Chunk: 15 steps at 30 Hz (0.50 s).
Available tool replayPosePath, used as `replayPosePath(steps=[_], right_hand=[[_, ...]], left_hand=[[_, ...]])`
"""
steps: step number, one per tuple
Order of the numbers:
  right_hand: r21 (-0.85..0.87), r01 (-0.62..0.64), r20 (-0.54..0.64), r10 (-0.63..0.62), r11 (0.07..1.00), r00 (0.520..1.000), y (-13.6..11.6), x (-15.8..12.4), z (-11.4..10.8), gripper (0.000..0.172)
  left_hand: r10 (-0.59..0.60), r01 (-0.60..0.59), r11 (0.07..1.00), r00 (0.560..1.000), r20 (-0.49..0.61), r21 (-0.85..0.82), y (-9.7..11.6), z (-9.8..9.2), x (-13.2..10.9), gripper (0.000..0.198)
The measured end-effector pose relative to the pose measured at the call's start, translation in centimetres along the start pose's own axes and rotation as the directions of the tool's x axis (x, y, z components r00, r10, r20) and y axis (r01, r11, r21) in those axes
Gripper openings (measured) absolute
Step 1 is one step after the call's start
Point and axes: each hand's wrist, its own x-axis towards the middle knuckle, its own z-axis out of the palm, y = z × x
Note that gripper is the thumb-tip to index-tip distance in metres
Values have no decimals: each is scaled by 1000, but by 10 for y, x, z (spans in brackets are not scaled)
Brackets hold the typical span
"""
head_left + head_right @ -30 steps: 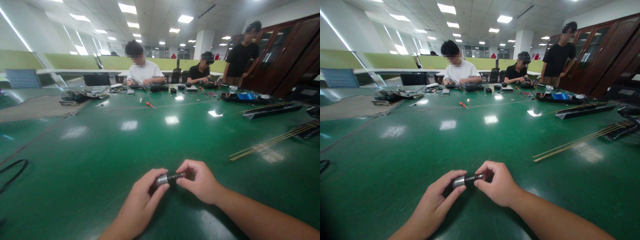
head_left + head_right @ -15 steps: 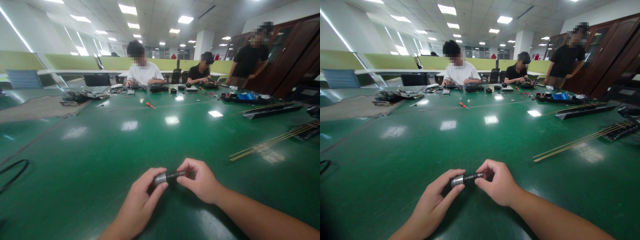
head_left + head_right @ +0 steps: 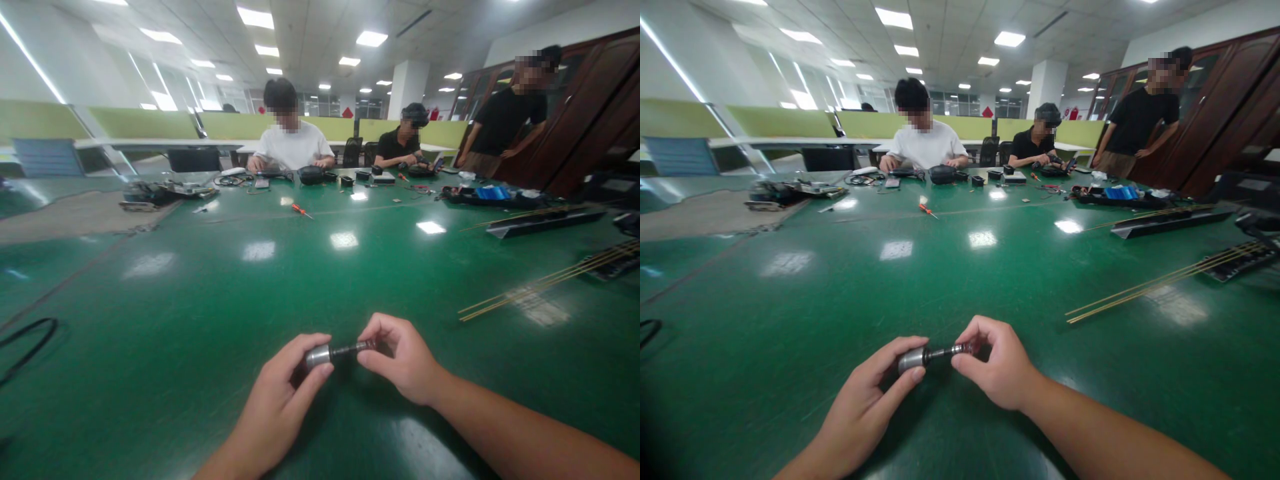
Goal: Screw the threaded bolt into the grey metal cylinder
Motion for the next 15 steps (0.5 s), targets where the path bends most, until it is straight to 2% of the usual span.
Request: replayPosePath(steps=[15], right_hand=[[-18,39,-7,-39,999,999,-1,0,-1,10]], left_hand=[[-22,21,1000,1000,-10,-23,3,-2,0,24]])
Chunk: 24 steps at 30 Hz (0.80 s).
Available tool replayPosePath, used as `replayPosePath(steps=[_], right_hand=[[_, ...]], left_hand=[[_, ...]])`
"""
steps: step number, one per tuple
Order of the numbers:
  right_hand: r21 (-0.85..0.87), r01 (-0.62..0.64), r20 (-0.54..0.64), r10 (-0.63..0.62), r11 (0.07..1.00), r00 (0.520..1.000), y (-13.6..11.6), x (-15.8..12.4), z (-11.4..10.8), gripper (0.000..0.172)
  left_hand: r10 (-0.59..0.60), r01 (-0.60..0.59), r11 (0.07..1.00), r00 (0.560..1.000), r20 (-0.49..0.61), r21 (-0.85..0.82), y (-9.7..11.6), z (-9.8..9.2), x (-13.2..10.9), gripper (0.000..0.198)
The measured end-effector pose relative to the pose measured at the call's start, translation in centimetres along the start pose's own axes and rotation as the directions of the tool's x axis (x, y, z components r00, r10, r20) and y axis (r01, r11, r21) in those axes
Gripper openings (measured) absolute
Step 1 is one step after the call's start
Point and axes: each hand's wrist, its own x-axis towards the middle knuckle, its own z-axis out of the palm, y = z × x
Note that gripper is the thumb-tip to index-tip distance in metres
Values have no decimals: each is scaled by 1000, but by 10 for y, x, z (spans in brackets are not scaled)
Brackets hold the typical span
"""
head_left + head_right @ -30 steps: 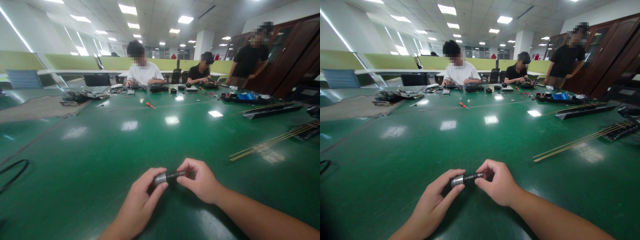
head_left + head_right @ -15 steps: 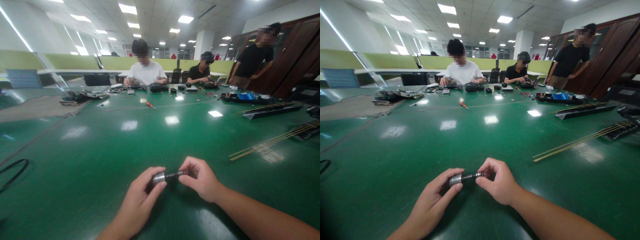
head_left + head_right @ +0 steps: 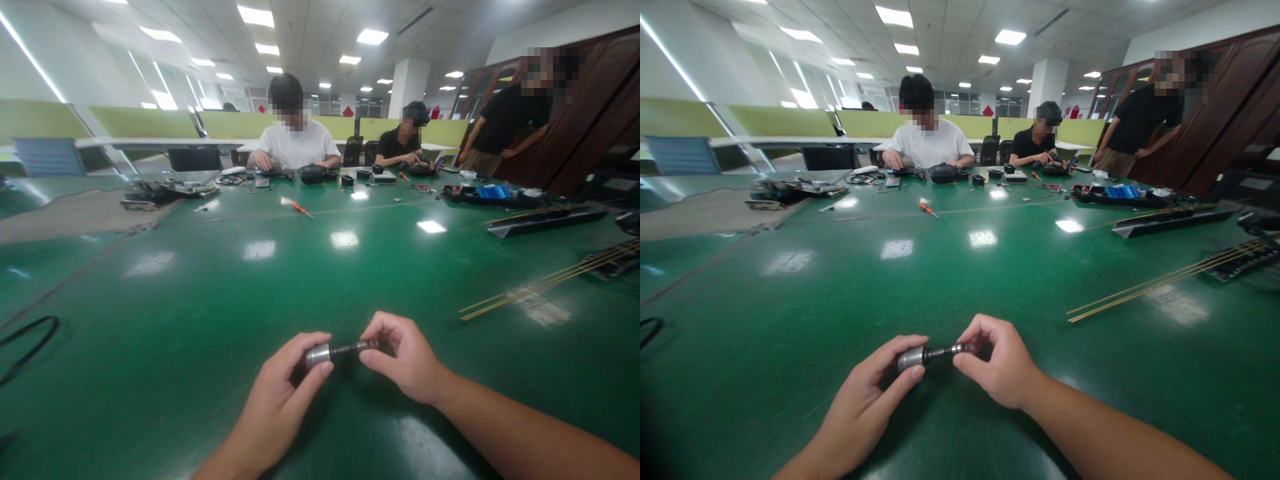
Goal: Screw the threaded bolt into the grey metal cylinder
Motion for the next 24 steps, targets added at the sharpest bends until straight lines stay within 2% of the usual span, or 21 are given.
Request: replayPosePath(steps=[17,24], right_hand=[[22,12,-9,-12,1000,1000,1,0,1,11],[30,3,-4,-3,1000,1000,1,-1,1,11]], left_hand=[[-22,22,1000,1000,-20,-1,-3,-2,-1,27],[-2,2,1000,996,-88,3,-2,-5,-2,25]])
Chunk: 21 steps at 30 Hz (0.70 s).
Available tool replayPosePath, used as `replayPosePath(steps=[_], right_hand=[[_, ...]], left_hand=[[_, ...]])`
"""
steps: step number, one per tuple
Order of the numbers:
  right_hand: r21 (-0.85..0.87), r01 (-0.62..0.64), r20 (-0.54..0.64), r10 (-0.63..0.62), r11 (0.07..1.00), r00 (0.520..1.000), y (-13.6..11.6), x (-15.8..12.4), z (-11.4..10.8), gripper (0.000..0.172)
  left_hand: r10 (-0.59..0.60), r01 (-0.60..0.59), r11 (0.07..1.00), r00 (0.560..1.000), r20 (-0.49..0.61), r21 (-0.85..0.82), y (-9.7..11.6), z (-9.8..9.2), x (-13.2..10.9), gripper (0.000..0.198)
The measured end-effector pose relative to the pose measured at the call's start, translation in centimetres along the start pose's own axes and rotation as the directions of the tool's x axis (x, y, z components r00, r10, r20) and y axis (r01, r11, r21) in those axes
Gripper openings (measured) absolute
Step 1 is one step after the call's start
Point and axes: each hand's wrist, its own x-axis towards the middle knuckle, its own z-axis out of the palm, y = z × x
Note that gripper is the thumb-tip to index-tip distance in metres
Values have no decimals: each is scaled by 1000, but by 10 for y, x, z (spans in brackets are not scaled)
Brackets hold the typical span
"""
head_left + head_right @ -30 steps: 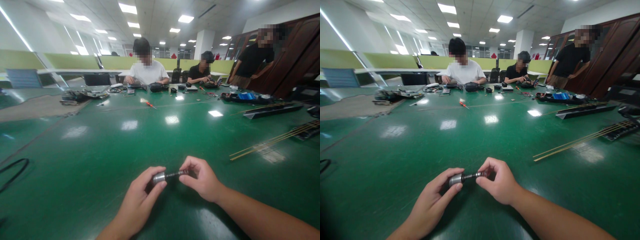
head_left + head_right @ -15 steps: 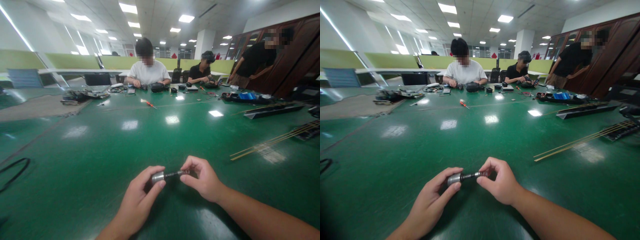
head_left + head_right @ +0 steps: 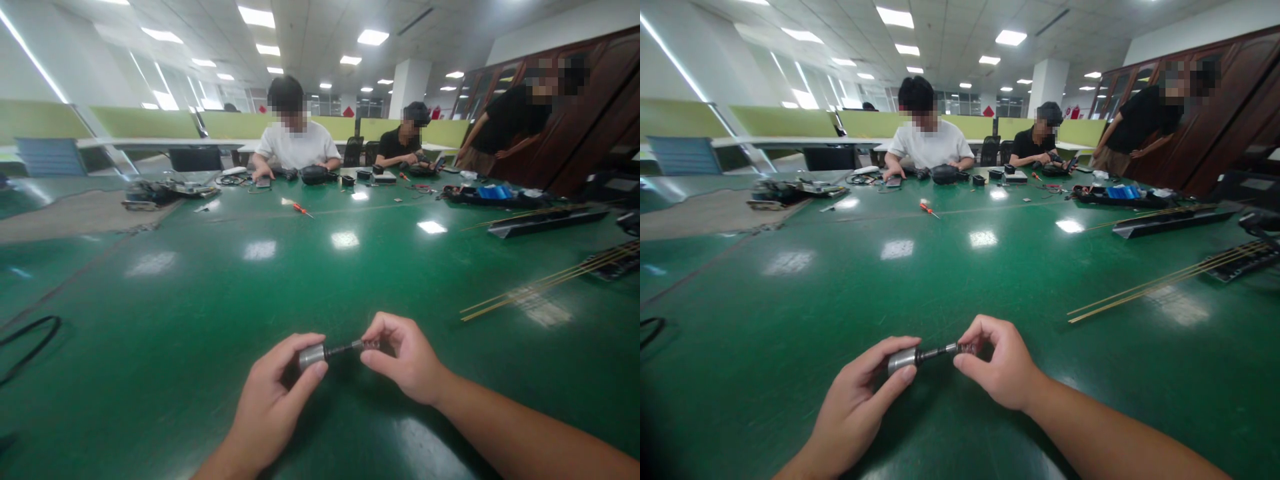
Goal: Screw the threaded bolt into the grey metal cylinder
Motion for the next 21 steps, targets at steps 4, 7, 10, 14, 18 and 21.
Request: replayPosePath(steps=[4,7,10,14,18,21], right_hand=[[22,-17,-13,17,1000,1000,-1,-1,2,14],[109,-77,-8,78,991,997,0,0,2,20],[231,-173,-25,183,957,983,5,5,1,35],[267,-230,-46,251,936,967,11,14,1,44],[248,-268,9,275,931,962,10,17,3,43],[239,-264,43,262,934,964,8,17,4,41]], left_hand=[[-46,44,999,997,-63,-29,-1,-2,1,25],[-101,94,992,992,-73,-83,-2,-2,2,27],[-156,137,972,984,-90,-190,-2,-1,4,28],[-251,178,888,960,-124,-423,-2,1,13,31],[-321,186,807,935,-152,-561,-5,0,19,44],[-341,193,848,912,-229,-494,-3,-8,18,51]])
